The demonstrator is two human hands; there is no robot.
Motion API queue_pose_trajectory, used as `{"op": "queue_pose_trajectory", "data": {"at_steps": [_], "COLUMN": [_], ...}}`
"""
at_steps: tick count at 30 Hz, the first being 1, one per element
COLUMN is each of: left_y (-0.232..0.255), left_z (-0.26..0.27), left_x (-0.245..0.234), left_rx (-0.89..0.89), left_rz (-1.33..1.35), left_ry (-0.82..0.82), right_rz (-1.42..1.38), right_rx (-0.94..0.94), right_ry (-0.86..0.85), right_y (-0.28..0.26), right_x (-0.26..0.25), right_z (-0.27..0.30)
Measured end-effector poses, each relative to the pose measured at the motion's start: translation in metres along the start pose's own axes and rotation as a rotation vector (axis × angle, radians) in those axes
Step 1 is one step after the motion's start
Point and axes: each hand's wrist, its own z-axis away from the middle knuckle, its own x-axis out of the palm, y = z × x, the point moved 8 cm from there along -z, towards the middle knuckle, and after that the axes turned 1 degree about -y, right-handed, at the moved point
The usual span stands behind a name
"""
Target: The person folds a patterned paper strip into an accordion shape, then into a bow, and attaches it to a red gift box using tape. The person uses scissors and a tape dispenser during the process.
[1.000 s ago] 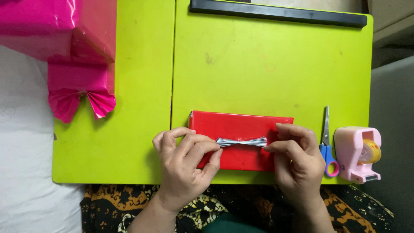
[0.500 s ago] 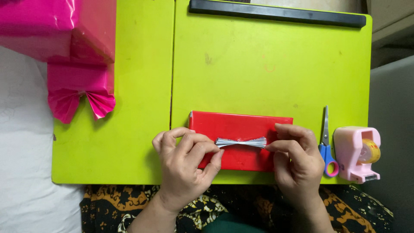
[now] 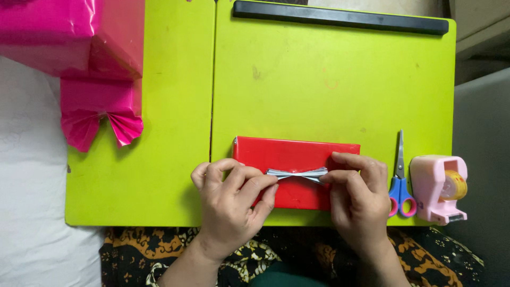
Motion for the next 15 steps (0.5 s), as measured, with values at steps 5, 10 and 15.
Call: {"op": "queue_pose_trajectory", "data": {"at_steps": [5, 10, 15], "left_y": [0.004, 0.009, 0.016], "left_z": [-0.001, 0.001, 0.006], "left_x": [0.0, -0.002, -0.002], "left_rx": [0.018, 0.043, 0.017], "left_rz": [-0.012, -0.053, -0.076], "left_ry": [0.024, 0.06, 0.107], "right_rz": [0.031, 0.123, 0.182], "right_rx": [-0.029, -0.103, -0.131], "right_ry": [-0.015, -0.017, 0.032], "right_y": [-0.01, -0.026, -0.032], "right_x": [-0.004, -0.007, -0.001], "right_z": [-0.002, 0.001, 0.005]}}
